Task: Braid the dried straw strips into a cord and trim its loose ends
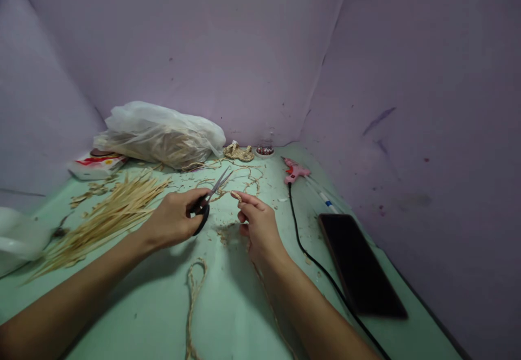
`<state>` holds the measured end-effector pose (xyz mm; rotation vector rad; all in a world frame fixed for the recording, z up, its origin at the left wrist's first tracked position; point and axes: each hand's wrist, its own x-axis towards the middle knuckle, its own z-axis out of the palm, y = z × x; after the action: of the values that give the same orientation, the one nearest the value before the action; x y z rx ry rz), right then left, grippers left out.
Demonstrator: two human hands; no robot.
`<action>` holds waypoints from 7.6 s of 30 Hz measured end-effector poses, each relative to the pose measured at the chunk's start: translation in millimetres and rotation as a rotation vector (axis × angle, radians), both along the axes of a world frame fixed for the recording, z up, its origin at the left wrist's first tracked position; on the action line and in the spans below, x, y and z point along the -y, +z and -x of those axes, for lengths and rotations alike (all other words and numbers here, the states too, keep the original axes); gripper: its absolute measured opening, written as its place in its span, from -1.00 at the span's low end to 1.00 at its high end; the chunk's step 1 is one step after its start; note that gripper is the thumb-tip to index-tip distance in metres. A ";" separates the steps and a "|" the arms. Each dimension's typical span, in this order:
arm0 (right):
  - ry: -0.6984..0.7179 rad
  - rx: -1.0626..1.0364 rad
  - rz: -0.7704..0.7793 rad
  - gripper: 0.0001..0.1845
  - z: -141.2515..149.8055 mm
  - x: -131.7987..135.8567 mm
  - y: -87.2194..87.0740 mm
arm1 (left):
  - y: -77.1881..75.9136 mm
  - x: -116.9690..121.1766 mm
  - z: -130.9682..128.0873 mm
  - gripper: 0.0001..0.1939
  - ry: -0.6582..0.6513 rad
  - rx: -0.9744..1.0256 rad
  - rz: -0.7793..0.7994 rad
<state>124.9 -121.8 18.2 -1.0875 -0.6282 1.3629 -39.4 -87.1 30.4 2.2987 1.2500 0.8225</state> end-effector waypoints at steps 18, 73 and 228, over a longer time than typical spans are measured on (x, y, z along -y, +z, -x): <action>0.449 0.155 0.076 -0.81 5.6 8.6 -0.7 | -6.9 -17.9 -2.0 -0.52 0.301 1.224 0.698; 0.015 -0.085 -0.022 -0.72 -4.6 -6.6 -9.2 | -18.7 -0.4 1.6 -0.57 -0.090 -0.474 -0.176; 0.418 0.001 0.078 -0.65 14.4 11.8 -11.4 | 0.3 3.4 -21.4 -0.67 0.188 0.762 0.527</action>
<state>110.5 -133.6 6.7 -1.0543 -0.8416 1.7569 -18.0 -90.5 30.7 1.2757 1.1353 1.1206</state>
